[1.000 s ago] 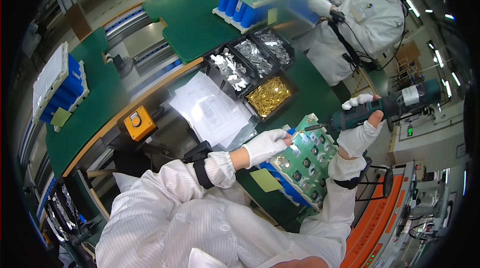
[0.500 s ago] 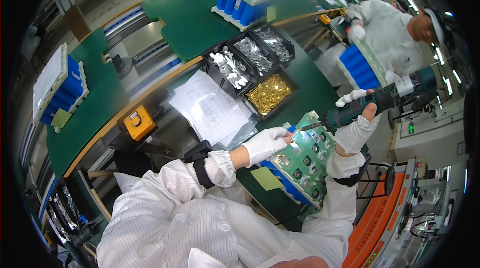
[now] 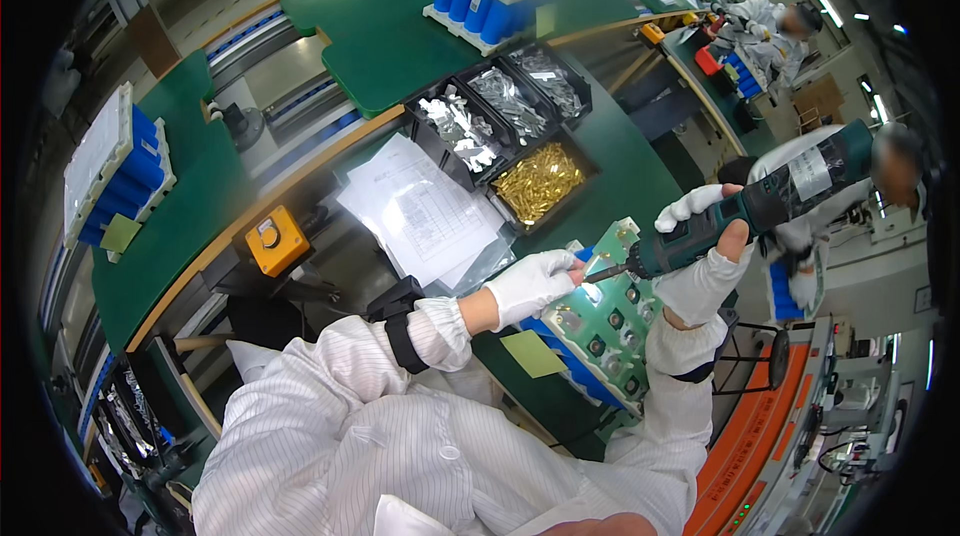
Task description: The worker is assembling lithium-ion battery cell packs by placing circuit boards on top and securing them with screws using an electric screwdriver.
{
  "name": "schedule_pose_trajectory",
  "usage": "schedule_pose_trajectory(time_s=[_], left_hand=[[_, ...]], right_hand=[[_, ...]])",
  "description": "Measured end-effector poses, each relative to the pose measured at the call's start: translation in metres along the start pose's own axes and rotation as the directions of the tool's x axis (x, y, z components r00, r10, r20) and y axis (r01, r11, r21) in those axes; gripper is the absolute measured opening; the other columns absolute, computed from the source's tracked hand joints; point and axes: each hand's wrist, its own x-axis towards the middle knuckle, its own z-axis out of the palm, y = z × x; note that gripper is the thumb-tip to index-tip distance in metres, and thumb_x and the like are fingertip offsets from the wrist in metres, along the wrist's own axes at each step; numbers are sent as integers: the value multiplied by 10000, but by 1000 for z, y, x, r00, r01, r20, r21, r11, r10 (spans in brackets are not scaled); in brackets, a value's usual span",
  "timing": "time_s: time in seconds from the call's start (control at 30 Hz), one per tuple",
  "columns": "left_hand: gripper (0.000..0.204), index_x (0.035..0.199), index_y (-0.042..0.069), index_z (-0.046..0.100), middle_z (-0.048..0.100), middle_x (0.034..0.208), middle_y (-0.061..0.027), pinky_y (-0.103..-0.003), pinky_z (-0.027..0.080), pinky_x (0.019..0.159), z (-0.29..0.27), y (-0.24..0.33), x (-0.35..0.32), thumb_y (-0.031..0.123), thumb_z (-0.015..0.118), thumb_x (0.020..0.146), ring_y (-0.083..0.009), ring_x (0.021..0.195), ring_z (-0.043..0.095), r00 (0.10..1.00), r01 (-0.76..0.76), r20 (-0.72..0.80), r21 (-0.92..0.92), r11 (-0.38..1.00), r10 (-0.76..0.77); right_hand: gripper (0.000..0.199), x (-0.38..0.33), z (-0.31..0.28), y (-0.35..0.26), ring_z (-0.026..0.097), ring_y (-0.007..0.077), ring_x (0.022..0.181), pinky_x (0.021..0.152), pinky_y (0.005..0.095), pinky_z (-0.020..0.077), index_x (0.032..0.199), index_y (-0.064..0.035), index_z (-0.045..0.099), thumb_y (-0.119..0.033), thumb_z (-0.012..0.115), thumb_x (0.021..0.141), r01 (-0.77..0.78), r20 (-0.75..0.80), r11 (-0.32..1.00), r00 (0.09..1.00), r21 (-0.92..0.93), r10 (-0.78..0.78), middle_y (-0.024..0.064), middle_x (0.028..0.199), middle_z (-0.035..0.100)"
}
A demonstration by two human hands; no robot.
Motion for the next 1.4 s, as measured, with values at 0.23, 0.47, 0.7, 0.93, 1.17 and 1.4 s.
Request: schedule_pose_trajectory(time_s=[0.23, 0.47, 0.7, 0.93, 1.17, 1.4], left_hand=[[356, 1171, 28, 597, 549, 769, 26, -233, 393, 555, 3, -6, 7, 302, 566, 946, -60, 621, 456, 999, -34, -15, -41, 999, 33], [348, 1174, 23, 592, 546, 787, 20, -237, 395, 553, 2, -8, 10, 286, 563, 949, -61, 617, 447, 1000, -18, 18, -45, 999, 18], [316, 1156, 23, 592, 602, 934, 28, -222, 461, 746, -1, -2, 8, 278, 562, 972, -43, 839, 523, 998, 38, 43, -3, 999, -38], [370, 1186, 12, 578, 604, 996, 3, -238, 460, 793, 0, 6, 7, 310, 569, 967, -65, 885, 532, 999, -55, 2, 25, 998, 55], [493, 1285, 51, 493, 623, 929, -103, -305, 491, 746, -4, 59, -17, 318, 626, 893, -165, 825, 613, 880, -423, -73, 327, 845, 469], [447, 1194, 18, 514, 542, 760, -28, -244, 430, 586, -18, 31, -30, 337, 630, 904, -85, 652, 523, 959, -62, -270, 76, 995, 80]], right_hand=[[500, 1, 2, -2, 558, 205, 829, 711, 382, 520, 1247, -57, 418, -376, 630, 926, 30, 28, 999, 999, -41, -29, 95, 990, 541], [566, -8, 9, -16, 555, 213, 826, 699, 388, 513, 1269, -110, 438, -448, 668, 877, -63, 45, 989, 997, 133, 58, 83, 993, 525], [595, -15, 23, -10, 583, 216, 793, 680, 367, 530, 1201, -79, 443, -452, 722, 831, -136, 58, 988, 989, 70, 133, 93, 928, 557], [633, -10, 23, -12, 585, 233, 821, 703, 404, 536, 1230, -67, 431, -448, 728, 821, -151, 101, 985, 985, 86, 142, 103, 970, 560], [583, -5, 22, -8, 610, 255, 913, 782, 412, 526, 1257, -34, 424, -436, 640, 895, -160, 66, 986, 985, 46, 157, 126, 1063, 562], [111, 11, 7, -28, 652, 309, 708, 629, 396, 507, 885, -84, 623, -186, 632, 844, 340, 313, 128, 572, -932, 758, 127, 730, 651]])
